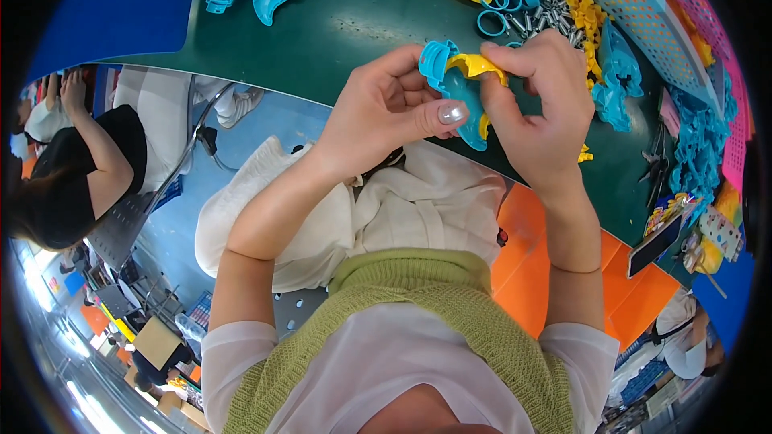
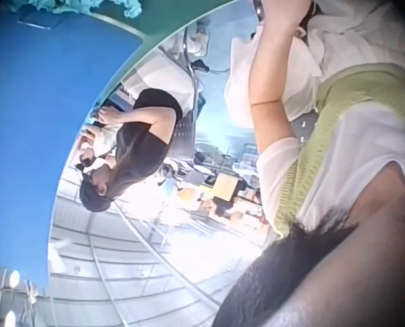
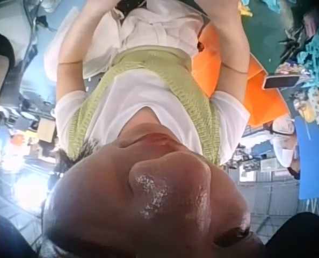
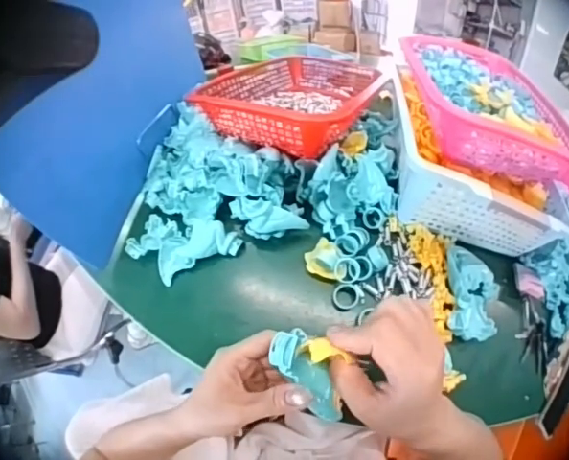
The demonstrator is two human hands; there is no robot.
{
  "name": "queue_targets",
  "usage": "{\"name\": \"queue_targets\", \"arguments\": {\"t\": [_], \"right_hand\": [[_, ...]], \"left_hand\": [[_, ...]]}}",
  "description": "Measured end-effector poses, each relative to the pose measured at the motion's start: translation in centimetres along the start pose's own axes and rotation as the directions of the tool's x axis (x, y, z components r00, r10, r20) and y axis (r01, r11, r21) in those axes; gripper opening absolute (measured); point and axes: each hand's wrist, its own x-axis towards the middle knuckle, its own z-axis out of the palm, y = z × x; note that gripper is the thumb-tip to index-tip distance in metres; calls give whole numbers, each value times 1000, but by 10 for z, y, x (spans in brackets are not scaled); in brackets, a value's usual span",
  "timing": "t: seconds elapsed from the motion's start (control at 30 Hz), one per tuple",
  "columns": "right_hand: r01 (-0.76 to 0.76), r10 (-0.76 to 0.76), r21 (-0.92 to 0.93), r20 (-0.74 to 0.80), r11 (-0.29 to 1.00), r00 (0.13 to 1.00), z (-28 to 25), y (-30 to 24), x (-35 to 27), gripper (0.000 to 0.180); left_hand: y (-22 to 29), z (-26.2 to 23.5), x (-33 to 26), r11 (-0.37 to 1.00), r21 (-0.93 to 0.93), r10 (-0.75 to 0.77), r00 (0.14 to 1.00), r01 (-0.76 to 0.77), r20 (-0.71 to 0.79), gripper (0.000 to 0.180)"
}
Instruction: Assembling plastic toy animals by fitting yellow parts into blue bodies at a factory workbench.
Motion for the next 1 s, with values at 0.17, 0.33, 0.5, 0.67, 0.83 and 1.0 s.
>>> {"name": "queue_targets", "arguments": {"t": [0.17, 0.33, 0.5, 0.67, 0.83, 1.0], "right_hand": [[63, -62, -48, 27, 997, 998, 1, 3, 0, 24], [99, -100, -95, 1, 991, 995, 3, 5, 0, 22], [-18, 21, -18, 125, 1000, 992, -3, 3, 1, 24], [-196, 158, 133, 249, 972, 955, -5, 0, -1, 23], [-272, 218, 171, 283, 947, 934, -4, -1, -3, 24], [-253, 182, 260, 269, 932, 946, -4, -1, -2, 24]], "left_hand": [[-4, -1, 1, 996, -77, -55, 998, 55, -1, 42], [-5, 1, 0, 999, -10, -48, 998, 47, -37, 42], [-4, 3, -2, 999, 1, -44, 998, 44, -50, 39], [4, 6, -4, 995, 104, -1, 998, 7, -58, 33], [2, 4, -6, 969, 245, 50, 997, -34, -60, 32], [4, 2, -7, 953, 297, 73, 997, -58, -38, 32]]}}
